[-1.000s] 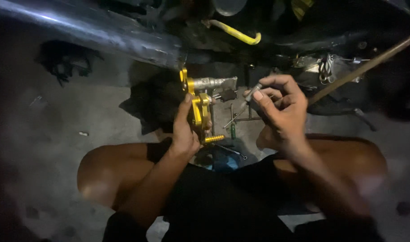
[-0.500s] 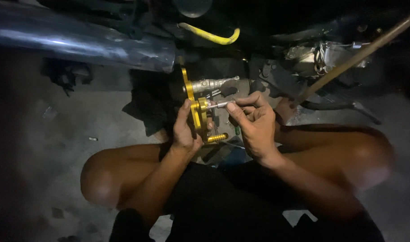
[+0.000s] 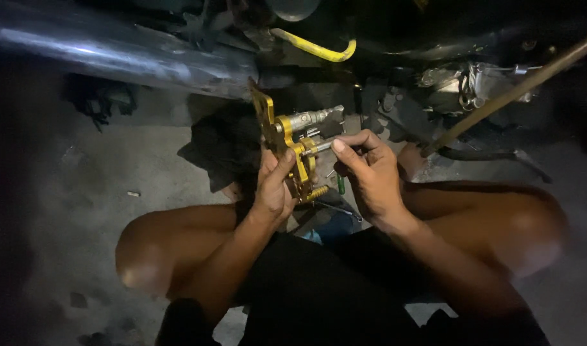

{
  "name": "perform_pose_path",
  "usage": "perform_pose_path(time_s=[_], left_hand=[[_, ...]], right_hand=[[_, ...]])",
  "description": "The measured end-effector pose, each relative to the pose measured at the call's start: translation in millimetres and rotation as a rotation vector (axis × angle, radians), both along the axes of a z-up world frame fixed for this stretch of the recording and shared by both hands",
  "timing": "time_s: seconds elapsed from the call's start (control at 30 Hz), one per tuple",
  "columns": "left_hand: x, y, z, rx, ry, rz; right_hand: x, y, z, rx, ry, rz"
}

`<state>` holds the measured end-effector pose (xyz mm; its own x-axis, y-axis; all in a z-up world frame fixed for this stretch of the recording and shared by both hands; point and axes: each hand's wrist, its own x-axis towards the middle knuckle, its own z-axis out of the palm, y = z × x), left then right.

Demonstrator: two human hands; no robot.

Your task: Assembling a motorcycle rearset footrest component using an allen key

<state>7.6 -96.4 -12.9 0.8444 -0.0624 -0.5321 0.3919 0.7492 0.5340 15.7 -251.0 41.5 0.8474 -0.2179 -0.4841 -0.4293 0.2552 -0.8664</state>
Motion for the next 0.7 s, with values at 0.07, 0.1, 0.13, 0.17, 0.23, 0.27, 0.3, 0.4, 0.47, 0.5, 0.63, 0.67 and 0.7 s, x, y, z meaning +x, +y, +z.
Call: perform_pose_path(time_s=[0.07, 0.1, 0.13, 0.17, 0.23, 0.27, 0.3, 0.4, 0.47, 0.5, 0.63, 0.67, 0.7], left_hand=[[-9.8, 7.9, -18.8, -0.024, 0.013, -0.012], [-16.3, 12.7, -28.2, -0.045, 0.029, -0.019], [-20.2, 14.1, -35.7, -0.044, 0.029, -0.013], [-24.5, 16.0, -42.8, -0.072, 0.039, -0.038], [-22.1, 18.2, -28.6, -0.097, 0.050, -0.059], [-15.2, 18.3, -7.3, -0.143, 0.031, -0.116], [-7.2, 16.9, 13.9, -0.191, 0.013, -0.179], [-9.6, 23.6, 2.9, -0.264, 0.038, -0.199], [-24.9, 32.2, -36.3, -0.253, 0.073, -0.199], [-32.1, 35.6, -56.5, -0.244, 0.108, -0.203], [-15.8, 30.5, 7.7, -0.323, 0.100, -0.226], [-17.6, 31.1, 6.6, -0.345, 0.092, -0.223], [-18.5, 31.0, 5.5, -0.368, 0.084, -0.222]], right_hand=[[-2.1, 0.7, -3.0, -0.010, -0.008, 0.002], [-3.7, 1.9, -4.9, -0.015, -0.014, 0.009], [-3.4, 0.3, -2.3, -0.014, -0.014, 0.016], [-3.3, -1.0, 0.3, 0.000, -0.008, 0.029], [-2.1, 1.4, 6.1, 0.017, -0.003, 0.047], [-0.8, 4.8, 9.3, 0.073, -0.007, 0.027], [0.5, 6.8, 12.8, 0.126, -0.012, 0.001], [-2.9, 8.0, 17.5, 0.087, -0.057, 0.059], [-6.5, 6.9, 16.2, -0.021, -0.111, 0.094], [-8.1, 5.5, 14.9, -0.131, -0.166, 0.123], [-14.7, -22.2, -18.1, -0.447, -0.367, 0.287], [-16.9, -23.7, -20.4, -0.474, -0.394, 0.293], [-18.6, -25.8, -22.2, -0.504, -0.421, 0.298]])
